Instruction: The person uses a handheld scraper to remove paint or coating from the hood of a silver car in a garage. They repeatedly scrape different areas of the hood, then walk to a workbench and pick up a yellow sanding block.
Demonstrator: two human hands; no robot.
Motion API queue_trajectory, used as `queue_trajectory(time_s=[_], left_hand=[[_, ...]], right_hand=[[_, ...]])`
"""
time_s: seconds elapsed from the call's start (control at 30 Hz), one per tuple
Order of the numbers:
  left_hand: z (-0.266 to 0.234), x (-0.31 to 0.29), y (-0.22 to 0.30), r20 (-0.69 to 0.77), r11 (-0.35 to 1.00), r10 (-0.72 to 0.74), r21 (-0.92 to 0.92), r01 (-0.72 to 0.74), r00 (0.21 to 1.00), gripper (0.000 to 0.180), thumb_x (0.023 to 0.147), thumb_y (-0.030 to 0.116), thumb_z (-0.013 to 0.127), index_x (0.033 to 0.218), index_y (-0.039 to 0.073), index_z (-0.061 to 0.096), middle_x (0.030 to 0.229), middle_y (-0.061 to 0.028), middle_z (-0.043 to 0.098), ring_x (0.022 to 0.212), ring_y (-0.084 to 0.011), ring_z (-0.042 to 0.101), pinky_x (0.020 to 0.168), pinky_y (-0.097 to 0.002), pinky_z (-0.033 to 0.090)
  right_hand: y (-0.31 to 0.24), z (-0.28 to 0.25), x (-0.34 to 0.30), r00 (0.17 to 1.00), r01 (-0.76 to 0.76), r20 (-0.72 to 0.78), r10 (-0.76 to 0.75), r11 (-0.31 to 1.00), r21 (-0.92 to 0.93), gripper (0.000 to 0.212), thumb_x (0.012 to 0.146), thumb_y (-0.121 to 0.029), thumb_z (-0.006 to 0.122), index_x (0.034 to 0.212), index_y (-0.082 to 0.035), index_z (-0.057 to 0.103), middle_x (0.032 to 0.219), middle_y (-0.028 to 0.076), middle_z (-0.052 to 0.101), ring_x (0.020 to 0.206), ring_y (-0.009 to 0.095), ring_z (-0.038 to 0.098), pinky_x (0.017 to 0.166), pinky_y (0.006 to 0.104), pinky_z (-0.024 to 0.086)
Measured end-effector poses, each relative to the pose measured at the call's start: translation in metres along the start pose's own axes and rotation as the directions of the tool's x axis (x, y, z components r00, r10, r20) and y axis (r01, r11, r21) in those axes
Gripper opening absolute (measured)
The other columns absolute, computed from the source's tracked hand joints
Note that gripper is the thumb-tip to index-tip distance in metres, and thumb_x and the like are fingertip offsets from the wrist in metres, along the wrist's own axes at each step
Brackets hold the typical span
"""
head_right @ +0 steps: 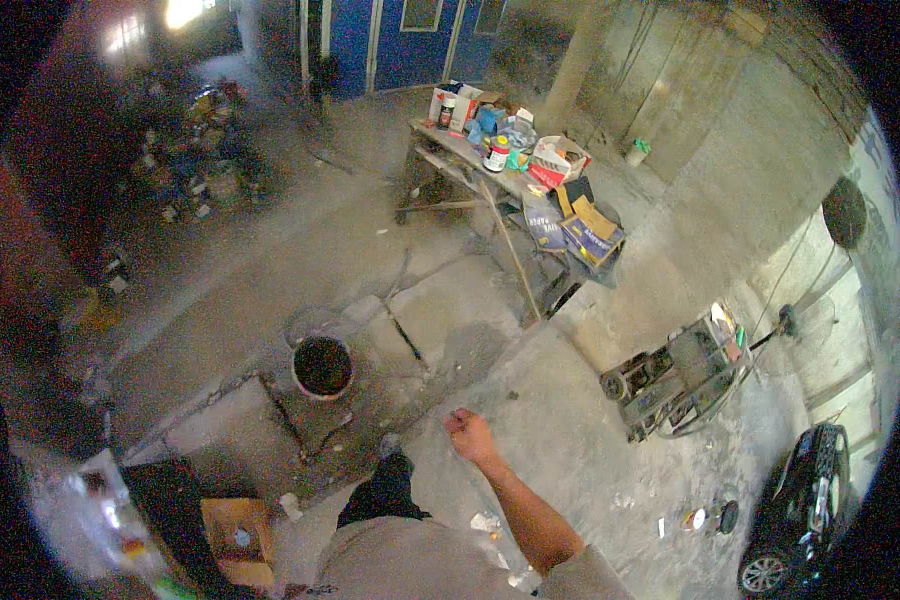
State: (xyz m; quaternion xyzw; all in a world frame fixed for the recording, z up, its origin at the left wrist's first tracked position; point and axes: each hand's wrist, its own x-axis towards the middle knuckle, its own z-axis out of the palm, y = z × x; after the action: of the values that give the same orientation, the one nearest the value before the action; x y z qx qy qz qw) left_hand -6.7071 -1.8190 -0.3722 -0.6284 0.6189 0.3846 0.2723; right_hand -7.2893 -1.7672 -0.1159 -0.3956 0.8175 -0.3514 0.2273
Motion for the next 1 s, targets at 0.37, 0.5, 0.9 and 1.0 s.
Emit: queue_trajectory(time_s=[0.37,0.5,0.9,1.0], left_hand=[[-0.436,0.17,0.561,-0.626,0.451,0.589,-0.27,-0.851,0.511,0.024,0.1,0.027,0.071,0.107,0.004,0.072,0.098,-0.0237,0.075,0.091,-0.0422,0.074,0.079,-0.0478,0.058],[-0.551,0.238,0.644,-0.597,0.558,0.497,-0.336,-0.759,0.63,0.025,0.099,0.028,0.073,0.107,0.004,0.071,0.099,-0.0161,0.078,0.094,-0.0335,0.076,0.079,-0.0408,0.058],[-0.629,0.483,0.497,-0.081,1.0,-0.009,-0.029,0.007,0.997,0.025,0.1,0.03,0.058,0.112,0.017,0.077,0.1,-0.0067,0.075,0.088,-0.0304,0.071,0.078,-0.0504,0.055],[-0.761,0.591,0.548,-0.067,0.934,0.263,0.268,-0.236,0.963,0.023,0.1,0.03,0.059,0.108,0.02,0.078,0.09,-0.0053,0.075,0.085,-0.0312,0.072,0.079,-0.0519,0.056]], right_hand=[[0.068,0.007,0.363,0.964,-0.206,0.205,0.169,0.963,0.175,0.019,0.096,-0.017,0.066,0.101,0.001,0.071,0.074,0.008,0.07,0.061,0.018,0.064,0.058,0.0341,0.053],[0.166,0.086,0.545,0.935,-0.328,0.276,0.223,0.839,0.433,0.018,0.095,-0.015,0.069,0.097,0.002,0.069,0.081,0.009,0.073,0.063,0.019,0.066,0.057,0.0346,0.053],[0.029,0.111,0.971,0.936,-0.155,0.261,0.237,0.941,-0.299,0.034,0.094,-0.034,0.064,0.095,-0.001,0.074,0.099,0.027,0.072,0.094,0.045,0.07,0.083,0.0541,0.056],[0.012,0.132,1.035,0.915,-0.374,0.077,0.395,0.906,-0.2,0.032,0.092,-0.031,0.069,0.088,0.0,0.072,0.089,0.024,0.074,0.087,0.048,0.071,0.077,0.0555,0.057]])
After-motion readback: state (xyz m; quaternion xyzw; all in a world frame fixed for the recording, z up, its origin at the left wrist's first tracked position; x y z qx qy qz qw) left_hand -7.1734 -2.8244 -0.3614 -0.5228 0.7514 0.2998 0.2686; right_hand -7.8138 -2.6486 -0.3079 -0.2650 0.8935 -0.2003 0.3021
